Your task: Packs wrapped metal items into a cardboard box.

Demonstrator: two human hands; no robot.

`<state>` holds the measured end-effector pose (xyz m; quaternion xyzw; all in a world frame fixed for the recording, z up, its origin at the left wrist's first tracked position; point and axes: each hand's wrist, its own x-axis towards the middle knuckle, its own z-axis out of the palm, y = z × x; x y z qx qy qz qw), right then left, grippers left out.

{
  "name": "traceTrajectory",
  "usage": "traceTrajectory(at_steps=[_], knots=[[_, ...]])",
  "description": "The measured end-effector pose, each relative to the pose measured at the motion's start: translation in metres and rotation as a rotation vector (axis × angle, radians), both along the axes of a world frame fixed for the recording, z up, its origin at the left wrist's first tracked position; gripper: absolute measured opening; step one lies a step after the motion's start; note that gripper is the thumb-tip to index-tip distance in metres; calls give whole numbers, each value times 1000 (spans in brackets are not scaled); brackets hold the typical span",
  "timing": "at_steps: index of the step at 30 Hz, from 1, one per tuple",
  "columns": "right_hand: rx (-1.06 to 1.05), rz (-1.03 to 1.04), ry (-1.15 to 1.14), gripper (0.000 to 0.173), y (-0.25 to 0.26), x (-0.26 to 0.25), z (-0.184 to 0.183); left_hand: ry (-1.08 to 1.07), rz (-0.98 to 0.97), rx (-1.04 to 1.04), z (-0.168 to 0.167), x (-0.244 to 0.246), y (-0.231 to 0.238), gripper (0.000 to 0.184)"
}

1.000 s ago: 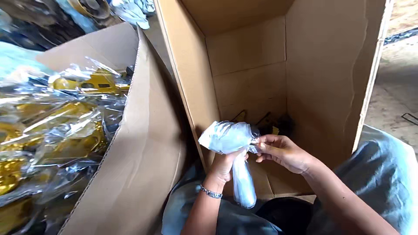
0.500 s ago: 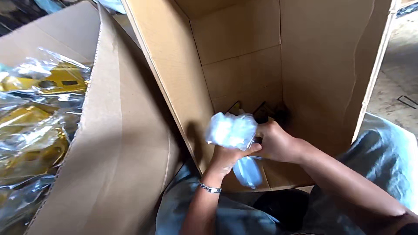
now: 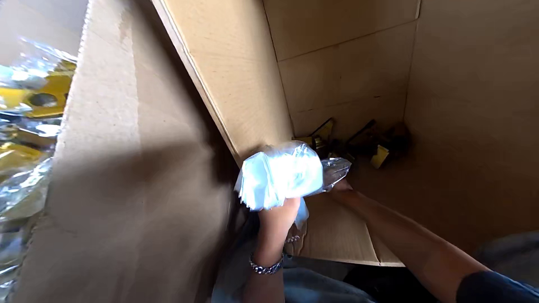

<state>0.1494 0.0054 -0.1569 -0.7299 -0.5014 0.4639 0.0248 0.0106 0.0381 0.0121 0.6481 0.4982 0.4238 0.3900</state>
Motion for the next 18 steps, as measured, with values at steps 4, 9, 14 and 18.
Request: traceTrajectory(at_steps=[4,9,14,18], knots=[[168,-205,160,39,-34,31,29,16,-38,-25,1,0,-1,41],[620,-1019,780,33,-80,83,112,139,-102,-24,5,-1,-1,42],[846,-504,774,53,-101,91,198,127,-121,12,8,8,-10,47],[726,-167,255,45,-84,52,204,-147,-170,-313,9,14,-23,54]])
